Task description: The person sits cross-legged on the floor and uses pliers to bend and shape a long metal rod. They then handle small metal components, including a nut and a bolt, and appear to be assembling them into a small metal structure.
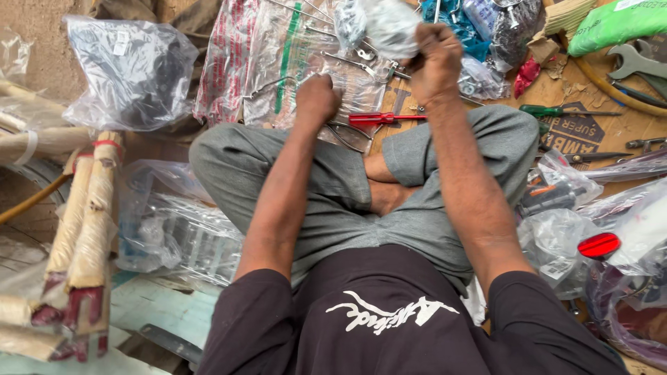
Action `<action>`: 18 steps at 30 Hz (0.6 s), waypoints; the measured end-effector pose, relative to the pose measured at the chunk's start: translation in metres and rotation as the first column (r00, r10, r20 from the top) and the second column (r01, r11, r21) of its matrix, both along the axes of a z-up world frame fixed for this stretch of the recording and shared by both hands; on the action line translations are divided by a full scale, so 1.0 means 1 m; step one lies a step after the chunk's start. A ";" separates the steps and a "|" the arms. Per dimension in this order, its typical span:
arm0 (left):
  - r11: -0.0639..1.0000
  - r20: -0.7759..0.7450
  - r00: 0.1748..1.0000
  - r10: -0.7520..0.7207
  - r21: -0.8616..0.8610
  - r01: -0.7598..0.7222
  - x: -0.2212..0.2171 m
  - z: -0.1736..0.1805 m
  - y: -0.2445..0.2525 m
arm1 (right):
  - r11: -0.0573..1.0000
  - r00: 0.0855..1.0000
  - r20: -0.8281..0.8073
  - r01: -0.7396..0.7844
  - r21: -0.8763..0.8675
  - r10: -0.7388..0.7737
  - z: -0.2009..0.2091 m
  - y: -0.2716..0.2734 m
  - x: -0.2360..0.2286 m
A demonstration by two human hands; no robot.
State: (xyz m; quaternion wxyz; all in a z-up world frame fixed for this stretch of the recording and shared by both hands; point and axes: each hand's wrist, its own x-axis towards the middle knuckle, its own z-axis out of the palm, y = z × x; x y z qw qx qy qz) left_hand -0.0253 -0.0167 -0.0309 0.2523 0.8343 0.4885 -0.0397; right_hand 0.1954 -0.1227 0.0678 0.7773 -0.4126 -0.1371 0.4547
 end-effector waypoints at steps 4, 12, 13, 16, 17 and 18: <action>0.387 0.369 0.383 0.847 -0.922 0.033 -0.003 0.054 0.002 | 0.978 0.980 -0.024 -0.200 -0.056 0.199 -0.001 -0.002 -0.037; 0.574 0.574 0.014 0.819 -0.819 -0.001 -0.037 0.107 -0.034 | 0.770 0.644 0.431 -0.466 -0.435 0.633 -0.027 -0.006 -0.058; 0.572 0.572 0.011 0.820 -0.820 -0.031 -0.042 0.106 -0.035 | 0.788 0.476 0.630 -0.422 -0.449 0.613 -0.036 -0.008 -0.059; 0.796 0.774 0.194 0.603 -0.599 -0.086 -0.052 0.118 -0.038 | 0.813 0.285 0.776 -0.362 -0.456 0.562 -0.045 -0.012 -0.060; 0.789 0.774 0.185 0.606 -0.614 -0.019 -0.047 0.123 -0.042 | 0.791 0.521 0.595 -0.406 -0.458 0.612 -0.040 -0.013 -0.071; 0.786 0.779 0.178 0.601 -0.617 0.047 -0.041 0.129 -0.041 | 0.778 0.704 0.361 -0.452 -0.436 0.611 -0.031 -0.009 -0.079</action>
